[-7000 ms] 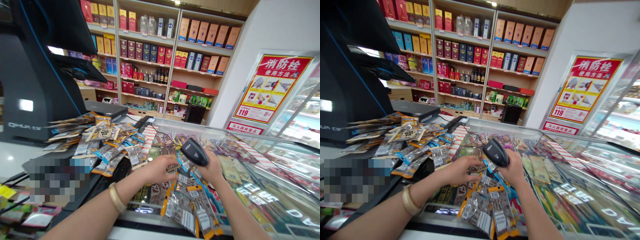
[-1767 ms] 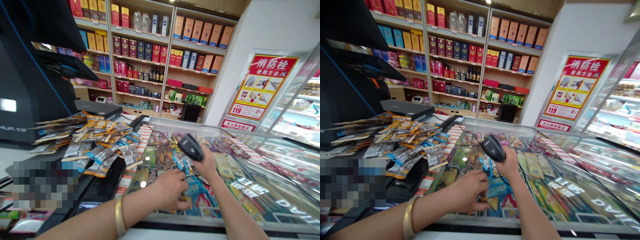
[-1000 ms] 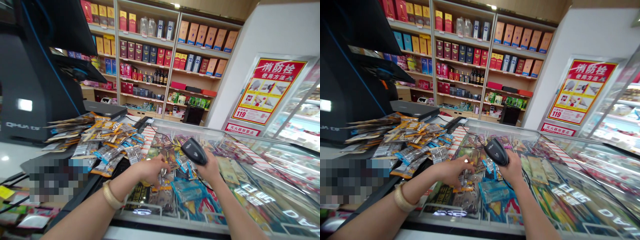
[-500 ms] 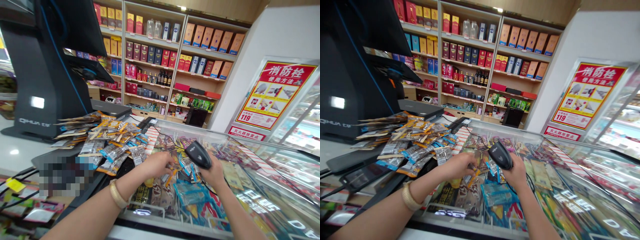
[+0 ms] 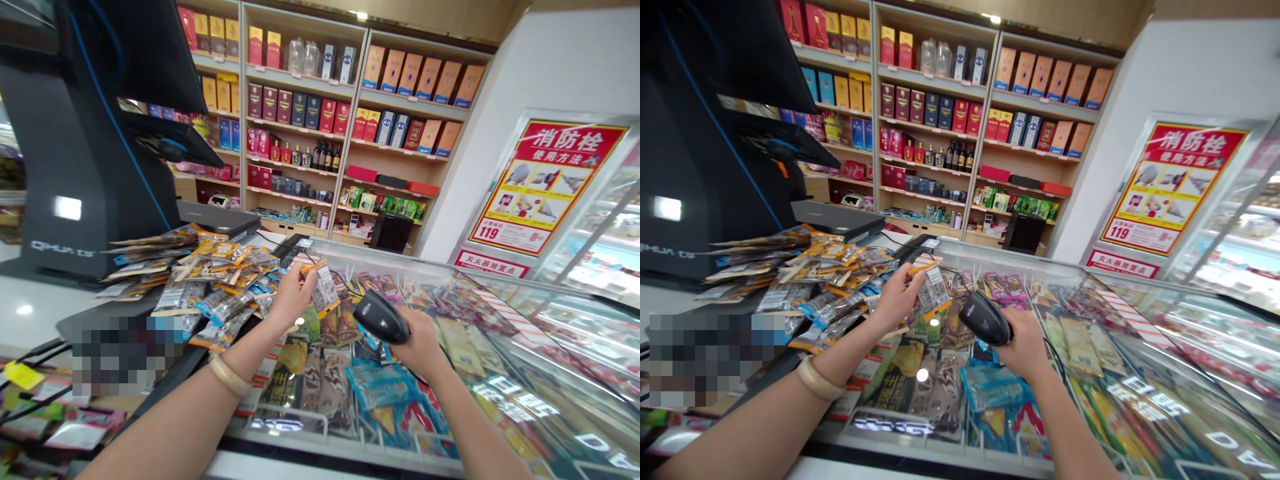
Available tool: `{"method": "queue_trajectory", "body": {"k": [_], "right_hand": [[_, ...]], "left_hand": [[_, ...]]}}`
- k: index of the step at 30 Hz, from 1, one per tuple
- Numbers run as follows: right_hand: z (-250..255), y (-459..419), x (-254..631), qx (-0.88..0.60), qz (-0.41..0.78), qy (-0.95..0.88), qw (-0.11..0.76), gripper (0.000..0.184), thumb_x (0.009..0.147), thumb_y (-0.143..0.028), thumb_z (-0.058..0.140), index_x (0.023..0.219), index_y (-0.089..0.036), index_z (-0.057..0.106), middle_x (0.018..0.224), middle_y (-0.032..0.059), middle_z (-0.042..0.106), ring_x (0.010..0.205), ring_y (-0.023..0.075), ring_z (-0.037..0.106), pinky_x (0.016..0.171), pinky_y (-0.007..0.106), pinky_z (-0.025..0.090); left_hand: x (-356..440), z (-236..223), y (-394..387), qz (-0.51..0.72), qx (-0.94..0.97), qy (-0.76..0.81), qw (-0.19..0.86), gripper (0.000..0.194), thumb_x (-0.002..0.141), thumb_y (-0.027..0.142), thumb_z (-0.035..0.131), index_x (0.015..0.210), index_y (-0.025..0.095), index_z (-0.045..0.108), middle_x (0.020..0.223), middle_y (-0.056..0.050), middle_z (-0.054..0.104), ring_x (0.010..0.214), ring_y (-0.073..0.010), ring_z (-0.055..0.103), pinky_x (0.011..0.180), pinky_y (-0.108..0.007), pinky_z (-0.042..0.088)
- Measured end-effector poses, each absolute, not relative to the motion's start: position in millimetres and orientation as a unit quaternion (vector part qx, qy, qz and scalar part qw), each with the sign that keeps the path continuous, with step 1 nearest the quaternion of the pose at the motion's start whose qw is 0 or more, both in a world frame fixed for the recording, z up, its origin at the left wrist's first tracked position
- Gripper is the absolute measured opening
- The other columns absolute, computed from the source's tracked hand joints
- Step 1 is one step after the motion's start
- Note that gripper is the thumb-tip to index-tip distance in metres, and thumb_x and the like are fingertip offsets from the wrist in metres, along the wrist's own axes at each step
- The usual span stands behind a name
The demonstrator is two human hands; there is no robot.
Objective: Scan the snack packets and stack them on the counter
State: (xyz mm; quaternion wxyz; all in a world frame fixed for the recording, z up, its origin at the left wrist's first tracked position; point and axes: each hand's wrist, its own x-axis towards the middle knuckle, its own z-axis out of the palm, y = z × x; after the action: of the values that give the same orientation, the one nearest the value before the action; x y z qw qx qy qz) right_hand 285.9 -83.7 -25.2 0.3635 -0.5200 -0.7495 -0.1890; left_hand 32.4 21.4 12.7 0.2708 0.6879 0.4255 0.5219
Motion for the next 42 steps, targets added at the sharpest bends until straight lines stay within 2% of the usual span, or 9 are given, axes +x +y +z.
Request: {"method": "queue_trajectory", "body": {"k": [7,12,16,19,22,25,33,40,42], "right_hand": [[-23,-86,279,-0.539,-0.162,-0.772,0.295,0.015,0.073,-0.024,0.054,0.085,-0.02,0.062,0.075,0.0036,0.064,0.068,0.0184,0.057,0.066,0.03,0.038],[-24,-85,280,-0.533,-0.168,-0.762,0.327,0.018,0.073,-0.025,0.054,0.088,-0.02,0.062,0.08,0.0049,0.067,0.073,0.0205,0.061,0.067,0.031,0.041],[-24,-83,287,-0.531,-0.205,-0.731,0.376,0.02,0.073,-0.025,0.053,0.089,-0.02,0.064,0.08,0.0055,0.068,0.073,0.0208,0.062,0.066,0.03,0.043],[-23,-81,295,-0.542,-0.23,-0.698,0.407,0.014,0.073,-0.026,0.053,0.08,-0.02,0.062,0.073,0.0045,0.066,0.068,0.0202,0.061,0.064,0.03,0.044],[-25,-79,302,-0.558,-0.242,-0.668,0.428,0.017,0.072,-0.028,0.053,0.084,-0.02,0.063,0.077,0.0054,0.068,0.071,0.0214,0.062,0.067,0.031,0.047],[-28,-77,309,-0.571,-0.259,-0.644,0.439,0.025,0.072,-0.03,0.053,0.092,-0.019,0.064,0.084,0.0084,0.07,0.077,0.0249,0.065,0.071,0.035,0.049],[-29,-73,327,-0.596,-0.269,-0.613,0.443,0.028,0.073,-0.034,0.054,0.096,-0.02,0.064,0.085,0.0093,0.072,0.081,0.0268,0.067,0.075,0.035,0.051],[-31,-71,334,-0.61,-0.28,-0.603,0.431,0.03,0.074,-0.034,0.055,0.099,-0.019,0.065,0.089,0.0102,0.072,0.082,0.0266,0.067,0.074,0.035,0.05],[-31,-70,334,-0.611,-0.282,-0.602,0.43,0.03,0.073,-0.034,0.056,0.097,-0.019,0.065,0.089,0.0104,0.072,0.082,0.0265,0.067,0.073,0.035,0.049]], "left_hand": [[33,14,20,0.523,0.689,0.416,0.281,0.02,0.087,0.038,0.044,0.074,0.023,0.043,0.06,0.006,0.046,0.055,-0.0129,0.048,0.052,-0.023,0.036],[29,17,25,0.536,0.685,0.428,0.245,0.018,0.087,0.037,0.045,0.077,0.022,0.046,0.066,0.004,0.053,0.063,-0.0144,0.053,0.06,-0.025,0.042],[14,26,34,0.546,0.654,0.504,0.138,0.013,0.087,0.029,0.046,0.093,0.021,0.053,0.081,-0.002,0.062,0.073,-0.0193,0.061,0.07,-0.03,0.046],[-3,32,39,0.438,0.666,0.603,0.035,0.028,0.088,0.021,0.043,0.113,0.02,0.056,0.096,-0.01,0.066,0.088,-0.0258,0.064,0.078,-0.036,0.047],[-13,31,40,0.32,0.683,0.653,-0.077,0.038,0.085,0.014,0.042,0.118,0.017,0.061,0.11,-0.018,0.063,0.105,-0.0337,0.06,0.086,-0.045,0.046],[-8,27,37,0.332,0.688,0.628,-0.15,0.04,0.083,0.013,0.047,0.119,0.016,0.063,0.126,-0.021,0.055,0.12,-0.0383,0.05,0.096,-0.052,0.041],[65,1,-5,0.309,0.894,0.311,0.089,0.036,0.082,0.025,0.058,0.117,0.019,0.063,0.117,-0.01,0.062,0.11,-0.0235,0.059,0.098,-0.037,0.046],[127,-8,-45,0.178,0.933,0.302,0.088,0.072,0.069,0.057,0.071,0.126,0.016,0.057,0.129,-0.016,0.056,0.122,-0.0345,0.05,0.104,-0.048,0.04],[137,-14,-47,0.177,0.93,0.313,0.079,0.072,0.065,0.057,0.074,0.121,0.016,0.059,0.13,-0.016,0.054,0.123,-0.0352,0.047,0.104,-0.047,0.039]]}}
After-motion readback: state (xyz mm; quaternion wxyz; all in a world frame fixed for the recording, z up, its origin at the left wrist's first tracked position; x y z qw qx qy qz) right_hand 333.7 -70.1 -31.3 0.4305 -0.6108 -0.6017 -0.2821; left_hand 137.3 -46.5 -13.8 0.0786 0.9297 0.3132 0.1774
